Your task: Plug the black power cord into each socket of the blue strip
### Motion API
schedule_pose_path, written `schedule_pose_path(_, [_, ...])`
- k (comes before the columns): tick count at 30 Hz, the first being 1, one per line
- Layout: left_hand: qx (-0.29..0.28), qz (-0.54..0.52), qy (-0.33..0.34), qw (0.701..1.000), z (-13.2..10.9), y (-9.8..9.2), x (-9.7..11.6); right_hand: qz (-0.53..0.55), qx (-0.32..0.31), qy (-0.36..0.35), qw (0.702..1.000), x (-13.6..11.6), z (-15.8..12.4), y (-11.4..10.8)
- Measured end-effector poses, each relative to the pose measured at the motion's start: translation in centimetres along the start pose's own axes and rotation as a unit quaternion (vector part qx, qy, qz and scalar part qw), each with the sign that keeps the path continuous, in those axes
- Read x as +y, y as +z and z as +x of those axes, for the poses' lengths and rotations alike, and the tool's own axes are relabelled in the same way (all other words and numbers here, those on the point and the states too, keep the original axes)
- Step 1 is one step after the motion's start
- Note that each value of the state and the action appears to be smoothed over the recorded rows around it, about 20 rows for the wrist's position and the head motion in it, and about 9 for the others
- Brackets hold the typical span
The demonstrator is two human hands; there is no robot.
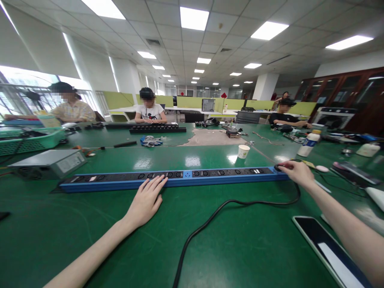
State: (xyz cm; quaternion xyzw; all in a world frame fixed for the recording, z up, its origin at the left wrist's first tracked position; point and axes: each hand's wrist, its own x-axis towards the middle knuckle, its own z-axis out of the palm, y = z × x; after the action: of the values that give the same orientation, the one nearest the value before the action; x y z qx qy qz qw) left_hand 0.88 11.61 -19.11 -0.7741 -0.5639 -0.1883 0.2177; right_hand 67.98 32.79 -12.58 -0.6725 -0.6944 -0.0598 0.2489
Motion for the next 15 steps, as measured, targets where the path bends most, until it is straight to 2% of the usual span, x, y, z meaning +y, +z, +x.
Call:
schedule_pose_path(4, [-0.004,0.004,-0.003,1.0,0.0,0.0,0.0,0.004,-0.018,-0.008,1.0,0.4,0.3,1.4])
schedule_pose_path(15, [0.0,0.001,-0.002,1.0,0.0,0.0,0.0,-0.04,-0.042,-0.044,0.997,0.2,1.7,1.4])
